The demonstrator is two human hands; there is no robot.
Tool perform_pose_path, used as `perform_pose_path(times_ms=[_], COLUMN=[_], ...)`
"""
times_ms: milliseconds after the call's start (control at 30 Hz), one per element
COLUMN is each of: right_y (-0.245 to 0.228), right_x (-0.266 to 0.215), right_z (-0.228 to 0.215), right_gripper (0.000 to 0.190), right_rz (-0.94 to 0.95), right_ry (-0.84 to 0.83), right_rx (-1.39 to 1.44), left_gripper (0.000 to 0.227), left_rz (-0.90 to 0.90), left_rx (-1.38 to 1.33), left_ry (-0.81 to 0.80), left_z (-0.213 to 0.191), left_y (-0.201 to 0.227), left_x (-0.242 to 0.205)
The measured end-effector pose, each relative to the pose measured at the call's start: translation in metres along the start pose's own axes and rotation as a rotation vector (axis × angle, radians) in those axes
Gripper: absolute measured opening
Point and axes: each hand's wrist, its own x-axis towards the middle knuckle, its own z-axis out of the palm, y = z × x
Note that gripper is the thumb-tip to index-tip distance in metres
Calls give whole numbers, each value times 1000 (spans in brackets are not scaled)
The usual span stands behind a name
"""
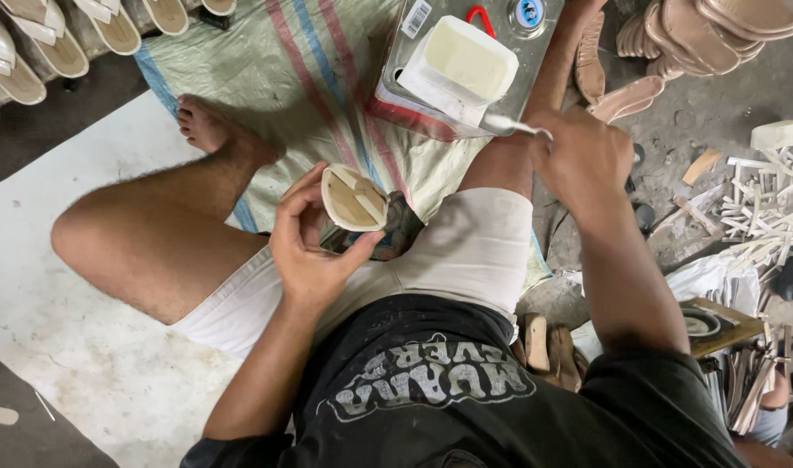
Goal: The person scrubs a white thong sandal with a toothbrush, focusing on the strap and sole areas. They repeatedly dip the brush into a container of liquid and continue scrubbing the same sandal.
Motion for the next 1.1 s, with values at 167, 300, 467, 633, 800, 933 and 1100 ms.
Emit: perform_pose_path(times_ms=[167, 300, 467, 633, 800, 933, 1100], right_y=[-36, -82, -101, -102, -93, -93, -96], right_x=[-33, -67, -71, -68, -64, -65, -68], right_z=[-1, 7, 10, 5, -2, -1, 1], right_gripper=[23, 20, 17, 18, 20, 20, 19], right_rz=[-57, 99, 12, -48, -268, -236, -146], right_ry=[-49, -142, -93, 88, 58, 162, 130], right_rx=[1020, 1490, 1504, 1099, 1291, 1267, 1181], left_gripper=[63, 54, 55, 54, 55, 54, 51], left_rz=[364, 499, 566, 582, 490, 506, 532], left_rx=[354, 325, 411, 443, 347, 216, 191], left_ry=[1, -45, -72, -66, -62, -116, -181], left_z=[9, 17, 17, 16, 15, 15, 16], left_y=[-1, 1, 1, 1, 5, 4, 6], left_x=[4, 3, 3, 2, 1, 2, 0])
